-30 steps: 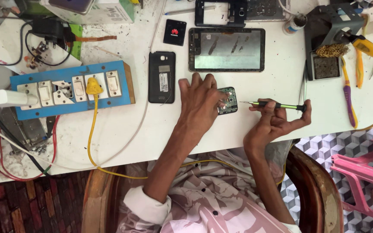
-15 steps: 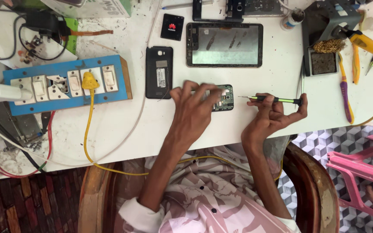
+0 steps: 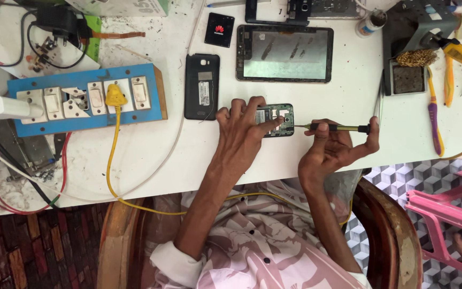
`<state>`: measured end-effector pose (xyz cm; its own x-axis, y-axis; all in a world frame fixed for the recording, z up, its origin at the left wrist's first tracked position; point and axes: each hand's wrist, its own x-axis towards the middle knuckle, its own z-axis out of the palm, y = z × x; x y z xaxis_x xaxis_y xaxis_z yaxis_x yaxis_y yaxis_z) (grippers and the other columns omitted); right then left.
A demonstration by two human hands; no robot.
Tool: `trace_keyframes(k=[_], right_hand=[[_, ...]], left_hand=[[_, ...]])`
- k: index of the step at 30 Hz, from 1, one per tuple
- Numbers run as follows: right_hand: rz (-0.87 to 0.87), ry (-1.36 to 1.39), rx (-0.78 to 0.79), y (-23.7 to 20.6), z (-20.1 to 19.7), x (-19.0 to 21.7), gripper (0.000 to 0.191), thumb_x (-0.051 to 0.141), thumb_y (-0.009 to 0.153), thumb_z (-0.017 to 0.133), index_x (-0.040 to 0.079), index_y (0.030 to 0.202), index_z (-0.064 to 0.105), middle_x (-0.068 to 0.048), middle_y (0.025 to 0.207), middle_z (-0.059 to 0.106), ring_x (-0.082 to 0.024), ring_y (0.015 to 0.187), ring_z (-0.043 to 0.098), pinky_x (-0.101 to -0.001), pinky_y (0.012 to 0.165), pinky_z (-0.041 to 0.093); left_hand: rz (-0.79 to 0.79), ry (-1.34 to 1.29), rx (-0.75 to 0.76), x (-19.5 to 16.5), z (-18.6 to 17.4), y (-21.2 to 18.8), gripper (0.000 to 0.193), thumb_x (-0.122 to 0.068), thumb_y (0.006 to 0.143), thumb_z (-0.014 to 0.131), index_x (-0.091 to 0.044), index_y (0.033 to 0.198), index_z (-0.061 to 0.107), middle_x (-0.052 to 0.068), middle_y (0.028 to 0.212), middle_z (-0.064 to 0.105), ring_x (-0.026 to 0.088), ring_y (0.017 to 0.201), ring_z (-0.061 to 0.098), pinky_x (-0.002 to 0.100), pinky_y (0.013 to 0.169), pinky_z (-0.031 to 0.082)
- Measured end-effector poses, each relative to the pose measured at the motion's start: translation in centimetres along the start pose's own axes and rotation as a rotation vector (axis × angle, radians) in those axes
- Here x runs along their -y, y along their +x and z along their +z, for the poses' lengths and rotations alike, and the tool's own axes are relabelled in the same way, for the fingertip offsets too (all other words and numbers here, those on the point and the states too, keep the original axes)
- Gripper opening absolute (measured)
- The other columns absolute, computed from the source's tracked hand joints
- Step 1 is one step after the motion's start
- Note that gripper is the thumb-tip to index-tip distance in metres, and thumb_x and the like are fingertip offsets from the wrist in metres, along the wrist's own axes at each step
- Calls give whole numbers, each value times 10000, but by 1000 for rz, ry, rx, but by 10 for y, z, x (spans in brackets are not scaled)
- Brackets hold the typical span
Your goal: The person uses a screwdriver to remove screws from a disassembled mobile phone, then places the back cover on and secures it with screws. The person repeats the process on a second mobile phone, removing screws and reattaching the back cover.
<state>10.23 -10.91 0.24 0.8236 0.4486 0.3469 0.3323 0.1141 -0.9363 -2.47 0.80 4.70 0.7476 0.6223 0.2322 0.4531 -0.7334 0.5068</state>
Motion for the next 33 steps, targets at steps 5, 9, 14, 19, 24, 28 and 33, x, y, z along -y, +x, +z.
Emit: trace_keyframes(k=[5,9,14,19,24,28,33], right_hand=[[-29,-40,18,1,1,-1,672,73,1197,641,144,1589,100,-208,977,733,-205,805,707,-286,744,610],[-100,-62,60,0,1,-2,649,54,1191,641,148,1577,128,-211,977,719,-222,842,713,-286,715,627],[-132,-152,87,-2,0,-3,638,22,1192,629,151,1579,138,-202,979,724,-215,830,717,-292,756,604],[-168,-202,77,-1,-1,-5,640,4,1203,615,157,1594,132,-213,1008,712,-233,874,723,-307,792,622],[-164,-241,86,1,-2,-4,638,10,1207,604,147,1597,117,-203,993,731,-220,844,722,-299,779,619],[-164,-248,102,1,-2,-1,631,13,1210,608,136,1595,123,-202,999,728,-218,852,721,-303,782,625],[-189,-223,111,2,0,1,629,4,1214,602,135,1597,120,-206,1024,719,-222,868,716,-309,795,637]], left_hand=[[-36,-32,-30,-9,-3,2,378,12,845,688,-218,1111,829,79,1270,570,269,1079,474,477,928,313],[-67,-42,-48,-14,-7,6,320,-43,860,693,-232,1071,840,68,1177,569,269,1054,463,487,927,310],[-115,-39,-24,-17,-9,18,215,-132,867,705,-221,995,852,72,1073,564,287,1030,459,508,910,302],[-129,-53,2,-18,-10,24,187,-120,857,719,-206,951,856,67,1007,566,291,1025,459,492,882,305],[-150,-22,32,-20,-11,27,217,-74,841,724,-213,942,857,69,986,572,280,990,464,480,869,309],[-151,-19,-24,-25,-8,26,180,-79,800,728,-188,877,849,96,1000,592,299,998,489,479,869,313],[-107,14,-84,-25,-4,26,166,-39,760,712,-153,819,817,143,1039,608,319,1001,511,463,852,313]])
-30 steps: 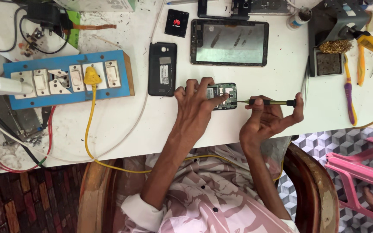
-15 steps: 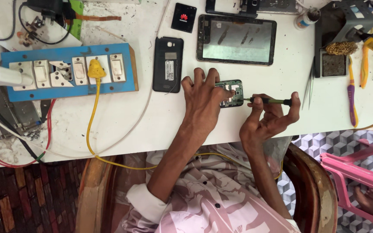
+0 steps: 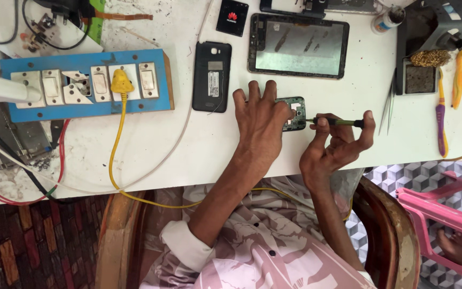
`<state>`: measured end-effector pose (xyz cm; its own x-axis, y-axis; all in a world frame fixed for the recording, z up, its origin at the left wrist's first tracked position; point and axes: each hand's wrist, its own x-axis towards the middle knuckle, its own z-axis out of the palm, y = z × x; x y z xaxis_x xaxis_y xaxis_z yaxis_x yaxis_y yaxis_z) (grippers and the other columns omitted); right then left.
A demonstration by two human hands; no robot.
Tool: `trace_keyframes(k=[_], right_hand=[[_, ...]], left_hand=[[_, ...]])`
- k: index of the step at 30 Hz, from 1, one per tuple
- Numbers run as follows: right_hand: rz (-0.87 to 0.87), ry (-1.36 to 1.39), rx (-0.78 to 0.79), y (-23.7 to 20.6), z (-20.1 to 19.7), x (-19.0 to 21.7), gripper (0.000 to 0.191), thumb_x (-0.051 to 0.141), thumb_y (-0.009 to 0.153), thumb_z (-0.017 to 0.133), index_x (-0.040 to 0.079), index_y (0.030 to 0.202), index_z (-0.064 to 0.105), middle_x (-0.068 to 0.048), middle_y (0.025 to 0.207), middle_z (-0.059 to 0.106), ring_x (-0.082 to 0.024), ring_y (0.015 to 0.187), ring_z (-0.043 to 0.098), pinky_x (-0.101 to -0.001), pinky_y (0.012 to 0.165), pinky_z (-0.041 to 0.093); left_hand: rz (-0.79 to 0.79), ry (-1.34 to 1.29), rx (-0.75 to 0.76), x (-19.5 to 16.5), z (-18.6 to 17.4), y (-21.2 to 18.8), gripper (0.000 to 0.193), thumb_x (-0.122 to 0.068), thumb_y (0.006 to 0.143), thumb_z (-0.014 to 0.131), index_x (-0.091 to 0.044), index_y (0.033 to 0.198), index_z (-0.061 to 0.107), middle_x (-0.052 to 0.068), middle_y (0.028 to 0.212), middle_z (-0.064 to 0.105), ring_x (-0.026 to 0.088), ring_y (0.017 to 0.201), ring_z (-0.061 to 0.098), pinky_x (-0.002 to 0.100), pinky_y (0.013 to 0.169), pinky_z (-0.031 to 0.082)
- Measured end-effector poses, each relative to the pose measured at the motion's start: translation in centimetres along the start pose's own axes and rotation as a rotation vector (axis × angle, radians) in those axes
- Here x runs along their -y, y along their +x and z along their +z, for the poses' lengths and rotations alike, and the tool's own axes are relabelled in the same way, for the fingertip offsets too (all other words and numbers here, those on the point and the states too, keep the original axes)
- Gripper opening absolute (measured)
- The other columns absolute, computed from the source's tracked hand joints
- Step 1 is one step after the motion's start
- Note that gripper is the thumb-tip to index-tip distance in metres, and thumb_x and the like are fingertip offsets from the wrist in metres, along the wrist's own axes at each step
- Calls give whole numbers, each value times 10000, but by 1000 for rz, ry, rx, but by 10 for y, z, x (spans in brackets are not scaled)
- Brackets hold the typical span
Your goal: The person uses a screwdriver to remove screws from a disassembled mobile phone, then places the back cover on and secures it with screws. The person repeats the process on a second mobile phone, removing screws and reattaching the back cover.
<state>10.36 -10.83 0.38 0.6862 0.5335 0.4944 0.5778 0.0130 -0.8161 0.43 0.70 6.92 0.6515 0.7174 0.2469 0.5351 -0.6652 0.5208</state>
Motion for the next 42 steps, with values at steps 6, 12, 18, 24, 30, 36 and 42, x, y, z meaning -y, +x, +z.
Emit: trace_keyframes(k=[6,12,18,24,30,36,42], right_hand=[[-14,-29,11,-1,0,1,626,-6,1203,602,140,1596,136,-207,1022,708,-217,853,704,-308,791,630],[-47,-47,39,-2,-1,-1,615,-14,1208,591,149,1591,138,-209,1039,708,-230,897,711,-301,796,621],[-44,-83,50,-2,-1,0,607,-25,1202,589,126,1583,141,-195,1003,725,-210,880,717,-289,791,610],[-150,-166,77,4,0,7,663,-39,1168,606,142,1630,166,-196,1003,730,-223,893,729,-335,840,595],[-363,-257,79,14,0,23,540,-82,1156,530,76,1623,310,-307,1219,652,-313,1058,734,-375,894,623],[-373,-375,159,23,-7,40,472,-144,1053,637,8,1477,497,-180,1056,723,-297,937,753,-381,772,614],[-350,-386,186,32,-6,52,451,-145,1013,664,-3,1431,574,-170,1038,722,-282,920,750,-378,769,598]], left_hand=[[2,-4,3,1,1,-1,196,-25,756,719,-169,840,821,137,1037,596,315,981,507,464,842,304],[-27,8,49,0,0,0,187,-36,733,742,-177,824,825,122,1029,597,300,965,505,465,853,307],[-20,-2,44,1,2,0,165,-28,742,759,-161,818,819,118,1018,591,286,964,498,464,870,305],[-17,18,48,1,5,0,163,-17,731,765,-156,807,807,130,1022,594,303,995,501,463,865,305],[-6,-13,-2,2,4,1,183,-15,727,737,-166,804,805,123,1012,590,322,1023,501,474,874,308],[40,-127,-42,5,-3,-1,155,-24,836,743,-161,889,792,100,1062,591,301,1070,499,472,942,306],[185,-472,-13,8,-4,8,469,-126,703,842,-106,1162,751,27,1103,670,256,1030,552,416,883,356]])
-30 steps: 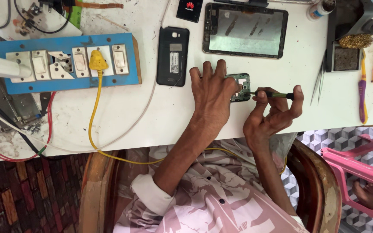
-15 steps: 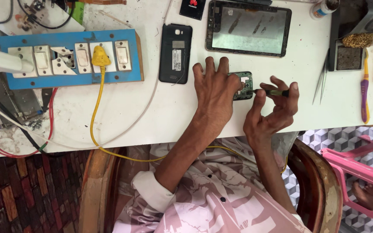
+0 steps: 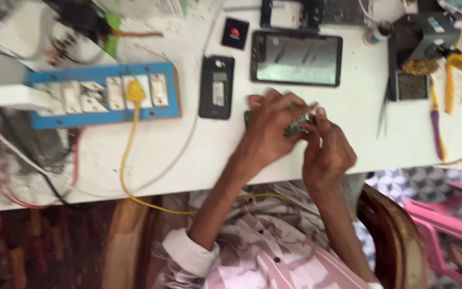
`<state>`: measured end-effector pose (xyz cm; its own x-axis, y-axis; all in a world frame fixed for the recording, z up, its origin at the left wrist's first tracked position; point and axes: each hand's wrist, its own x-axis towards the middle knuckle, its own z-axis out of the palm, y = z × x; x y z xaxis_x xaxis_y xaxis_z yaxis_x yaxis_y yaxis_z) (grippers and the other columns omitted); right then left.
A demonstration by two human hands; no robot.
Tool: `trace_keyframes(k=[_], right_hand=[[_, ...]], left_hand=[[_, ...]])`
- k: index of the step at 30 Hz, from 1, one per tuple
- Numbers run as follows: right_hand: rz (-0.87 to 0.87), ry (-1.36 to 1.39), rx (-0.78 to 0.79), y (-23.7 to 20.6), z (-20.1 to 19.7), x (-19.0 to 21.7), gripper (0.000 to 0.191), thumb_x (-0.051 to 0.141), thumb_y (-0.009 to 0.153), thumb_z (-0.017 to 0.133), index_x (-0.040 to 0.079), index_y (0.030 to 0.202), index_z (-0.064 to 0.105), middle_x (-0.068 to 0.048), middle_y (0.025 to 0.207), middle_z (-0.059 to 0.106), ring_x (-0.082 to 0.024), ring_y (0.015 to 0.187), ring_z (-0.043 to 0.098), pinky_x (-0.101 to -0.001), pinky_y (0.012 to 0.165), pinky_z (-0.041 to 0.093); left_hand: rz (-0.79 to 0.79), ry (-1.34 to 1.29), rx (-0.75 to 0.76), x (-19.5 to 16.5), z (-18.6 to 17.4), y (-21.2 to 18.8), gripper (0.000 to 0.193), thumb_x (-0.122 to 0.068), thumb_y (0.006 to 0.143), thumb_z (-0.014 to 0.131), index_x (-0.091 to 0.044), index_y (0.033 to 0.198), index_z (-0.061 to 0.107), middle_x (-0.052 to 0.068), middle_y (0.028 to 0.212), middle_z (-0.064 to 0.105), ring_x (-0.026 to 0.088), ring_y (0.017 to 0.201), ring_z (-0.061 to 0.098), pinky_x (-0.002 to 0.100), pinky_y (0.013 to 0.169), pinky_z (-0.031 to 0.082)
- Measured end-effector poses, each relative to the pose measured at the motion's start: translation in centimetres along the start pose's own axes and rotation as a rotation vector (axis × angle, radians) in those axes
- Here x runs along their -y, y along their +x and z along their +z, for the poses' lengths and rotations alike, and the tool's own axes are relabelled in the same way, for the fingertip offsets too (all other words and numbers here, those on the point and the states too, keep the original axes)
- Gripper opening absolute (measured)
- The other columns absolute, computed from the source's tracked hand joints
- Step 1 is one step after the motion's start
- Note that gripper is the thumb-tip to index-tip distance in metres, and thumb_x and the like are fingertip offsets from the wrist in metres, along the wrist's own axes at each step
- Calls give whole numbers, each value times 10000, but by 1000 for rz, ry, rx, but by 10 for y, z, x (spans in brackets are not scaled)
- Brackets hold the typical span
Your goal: The person uses a screwdriver to remove screws from a disassembled mobile phone, then places the back cover on and secures it with screws. The person repeats the process on a second mobile phone, removing screws and reattaching the back cover.
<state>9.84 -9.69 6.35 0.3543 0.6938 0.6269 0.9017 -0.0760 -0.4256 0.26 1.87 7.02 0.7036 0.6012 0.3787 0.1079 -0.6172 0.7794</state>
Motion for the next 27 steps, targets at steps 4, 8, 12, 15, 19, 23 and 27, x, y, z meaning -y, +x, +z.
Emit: trace_keyframes(k=[4,8,12,15,19,23,27], right_hand=[[-9,-56,-10,14,-7,4,404,-99,1003,693,-40,1391,600,-182,1033,720,-290,897,728,-375,750,583],[-21,-125,14,22,-24,4,326,-90,955,679,-58,1279,656,-219,1063,698,-335,901,713,-383,729,581],[4,-50,46,24,-28,-3,263,-107,976,682,-33,1222,737,-189,1110,702,-288,883,719,-389,707,573],[14,-44,6,26,-26,-9,128,-81,1008,758,-15,1118,753,-146,1085,698,-260,901,721,-389,716,576],[-83,-61,-12,33,-30,-13,110,-61,918,802,-31,987,722,-156,1072,677,-306,1049,662,-445,803,551],[-127,-84,-81,42,-27,-11,123,-100,861,786,-46,864,676,-214,1114,677,-388,1203,582,-438,874,559],[-64,18,-75,45,-22,-14,135,-80,956,797,-15,934,681,-109,1137,718,-340,1313,602,-453,1022,523]], left_hand=[[76,24,18,0,7,4,319,-126,806,834,-129,1113,749,-22,939,719,166,826,644,387,855,367],[99,2,-19,-1,18,3,236,-51,857,763,-116,1082,739,-13,916,743,188,727,640,357,768,371],[36,-86,-8,2,22,3,112,-46,888,737,-104,983,728,20,863,745,214,682,663,367,749,415],[86,-165,17,5,21,4,191,-7,901,691,-74,1079,703,75,950,751,294,820,702,395,746,497],[36,-256,217,14,11,13,385,103,829,582,-28,1171,698,158,941,729,355,830,707,441,720,544],[108,-341,271,16,6,22,419,88,826,544,-44,1202,675,122,1026,747,322,913,743,416,797,582],[226,20,191,11,4,25,227,-127,862,708,-70,1081,714,89,1006,759,333,871,701,472,793,479]])
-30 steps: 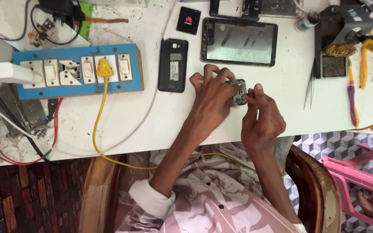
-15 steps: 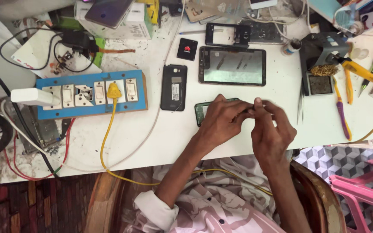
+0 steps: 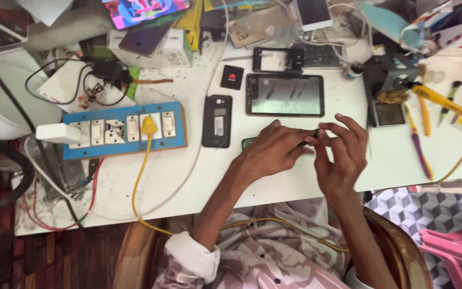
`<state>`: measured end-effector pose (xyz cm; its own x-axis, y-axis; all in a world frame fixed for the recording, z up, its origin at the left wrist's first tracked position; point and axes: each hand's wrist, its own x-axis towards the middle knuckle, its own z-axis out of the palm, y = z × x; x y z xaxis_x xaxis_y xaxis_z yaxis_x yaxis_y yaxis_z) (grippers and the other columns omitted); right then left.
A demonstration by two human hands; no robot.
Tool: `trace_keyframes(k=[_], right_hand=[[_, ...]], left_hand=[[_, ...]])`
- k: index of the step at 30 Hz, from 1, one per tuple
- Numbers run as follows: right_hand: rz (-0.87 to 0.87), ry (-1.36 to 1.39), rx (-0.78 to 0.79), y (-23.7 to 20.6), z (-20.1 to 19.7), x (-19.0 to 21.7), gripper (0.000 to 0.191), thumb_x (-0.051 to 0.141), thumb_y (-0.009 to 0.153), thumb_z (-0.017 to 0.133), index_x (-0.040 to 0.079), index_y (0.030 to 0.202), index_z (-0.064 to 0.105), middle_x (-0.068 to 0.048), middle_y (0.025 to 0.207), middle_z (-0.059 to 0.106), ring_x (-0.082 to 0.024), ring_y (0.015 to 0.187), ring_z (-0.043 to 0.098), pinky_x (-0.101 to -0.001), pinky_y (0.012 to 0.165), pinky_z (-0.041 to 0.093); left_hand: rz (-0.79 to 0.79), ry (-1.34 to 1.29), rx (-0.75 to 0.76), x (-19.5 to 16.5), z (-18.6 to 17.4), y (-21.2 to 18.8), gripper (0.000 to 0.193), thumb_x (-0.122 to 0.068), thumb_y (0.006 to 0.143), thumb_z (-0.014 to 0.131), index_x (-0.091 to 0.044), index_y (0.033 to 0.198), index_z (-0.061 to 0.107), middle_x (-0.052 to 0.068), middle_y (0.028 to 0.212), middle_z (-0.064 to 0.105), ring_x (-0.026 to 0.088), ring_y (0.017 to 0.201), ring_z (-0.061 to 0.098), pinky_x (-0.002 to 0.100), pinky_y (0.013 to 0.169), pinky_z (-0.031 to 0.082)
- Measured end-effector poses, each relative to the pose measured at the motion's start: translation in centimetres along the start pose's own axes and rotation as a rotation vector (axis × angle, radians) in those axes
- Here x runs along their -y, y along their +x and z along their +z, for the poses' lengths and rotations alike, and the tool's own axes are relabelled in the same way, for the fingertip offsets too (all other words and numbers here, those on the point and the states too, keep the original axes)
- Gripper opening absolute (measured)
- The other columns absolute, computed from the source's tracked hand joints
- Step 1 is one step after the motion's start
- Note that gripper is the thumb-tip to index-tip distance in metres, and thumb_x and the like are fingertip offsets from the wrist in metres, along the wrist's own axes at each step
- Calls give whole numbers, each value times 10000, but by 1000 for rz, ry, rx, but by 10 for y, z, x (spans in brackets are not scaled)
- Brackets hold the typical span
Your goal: The person uses a screwdriver to remove screws from a disassembled mobile phone, then places the back cover on and secures it with screws. The person repeats the process on a second mobile phone, removing screws and reattaching the back cover.
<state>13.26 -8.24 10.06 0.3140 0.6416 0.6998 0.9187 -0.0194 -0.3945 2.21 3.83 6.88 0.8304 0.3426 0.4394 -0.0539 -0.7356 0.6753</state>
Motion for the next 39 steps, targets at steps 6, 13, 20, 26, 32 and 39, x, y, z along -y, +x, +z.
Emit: trace_keyframes(k=[6,13,20,26,32,39], right_hand=[[-11,-12,3,-2,1,-3,130,-95,911,785,-24,913,676,-111,1088,715,-366,1293,604,-470,1012,519],[-61,15,40,-2,-1,-2,166,-164,893,715,-7,897,660,-142,1148,698,-410,1350,587,-472,1037,560],[11,105,68,-3,4,9,148,-139,885,749,-34,911,648,-140,1083,692,-366,1258,663,-445,970,570],[-46,107,76,2,3,16,158,-162,862,712,-12,882,667,-141,1100,715,-416,1317,609,-470,1010,555],[22,113,124,3,5,15,189,-192,823,685,-33,925,686,-151,1091,719,-387,1285,633,-449,979,568],[-37,130,153,15,0,5,151,-130,848,762,-17,861,664,-131,1071,724,-380,1295,636,-438,959,577]], left_hand=[[-107,6,86,3,4,3,183,-68,917,612,-100,1042,741,76,960,755,348,841,673,465,786,456],[-243,-141,133,1,8,-5,302,-5,871,567,-59,1145,682,128,884,721,348,823,653,475,821,429],[-80,-35,16,-9,-11,-16,235,3,877,587,-15,1095,672,136,1023,709,332,822,625,442,766,407],[-208,-96,41,-3,-9,-18,228,29,889,550,-29,1067,680,129,991,710,344,880,646,445,783,460],[-180,0,21,-4,-13,-14,255,13,832,595,-33,1061,695,141,964,730,386,855,648,471,785,438],[-224,-195,-140,-15,-1,-9,130,-31,899,640,4,1011,697,185,953,723,417,836,677,499,744,521]])
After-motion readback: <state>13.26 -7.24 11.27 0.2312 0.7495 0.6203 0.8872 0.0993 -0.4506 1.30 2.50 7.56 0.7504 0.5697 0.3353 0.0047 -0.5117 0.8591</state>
